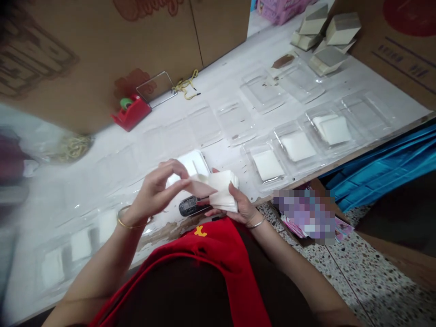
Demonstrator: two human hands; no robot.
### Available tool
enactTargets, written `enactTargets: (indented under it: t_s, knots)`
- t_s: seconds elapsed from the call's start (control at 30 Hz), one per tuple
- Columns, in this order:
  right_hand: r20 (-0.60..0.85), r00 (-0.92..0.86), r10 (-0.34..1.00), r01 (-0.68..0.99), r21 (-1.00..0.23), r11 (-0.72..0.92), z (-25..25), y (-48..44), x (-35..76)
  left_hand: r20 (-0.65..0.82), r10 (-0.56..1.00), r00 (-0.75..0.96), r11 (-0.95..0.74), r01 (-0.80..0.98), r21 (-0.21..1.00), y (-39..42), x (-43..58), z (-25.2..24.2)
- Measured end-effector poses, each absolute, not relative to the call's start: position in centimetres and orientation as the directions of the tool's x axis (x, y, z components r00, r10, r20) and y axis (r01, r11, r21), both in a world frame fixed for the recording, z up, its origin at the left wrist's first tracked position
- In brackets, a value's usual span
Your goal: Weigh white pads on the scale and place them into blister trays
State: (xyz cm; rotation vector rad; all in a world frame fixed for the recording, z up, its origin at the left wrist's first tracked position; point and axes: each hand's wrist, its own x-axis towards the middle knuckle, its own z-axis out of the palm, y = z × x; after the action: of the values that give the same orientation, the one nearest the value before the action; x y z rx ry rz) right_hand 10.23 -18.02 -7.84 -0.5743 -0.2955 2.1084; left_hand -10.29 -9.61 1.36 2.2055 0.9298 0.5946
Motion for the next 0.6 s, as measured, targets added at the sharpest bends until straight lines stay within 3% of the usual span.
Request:
enactTargets:
  t_s: [0.13, 0.3, 0.43, 0.6]
  knots:
    - [-0.238, -0.558, 0.795, -0.712, -0.355, -0.606, -7.6, -18.0, 9.8, 0.174, 0.615, 0.769, -0.728, 0.468, 0.501, -10.1, -8.2, 2.0]
    - [-0.195, -0.531, 0.825, -0.718, -0.413, -0.560, -7.4, -18.5, 10.8, 0.303, 0.847, 0.437, -0.527, 0.612, 0.590, -7.0, -11.6, 0.9]
    - [-0.201, -0.482, 0.853, -0.759, -0.391, -0.521, -8.0, -19.3, 11.8, 0.122, 0.901, 0.417, -0.394, 0.664, 0.635, -5.4, -14.7, -1.2]
    - [-0.226, -0.450, 0.864, -0.762, -0.407, -0.503, -8.1, -19.8, 12.8, -0.028, 0.890, 0.455, -0.365, 0.747, 0.556, -6.0, -15.2, -3.8]
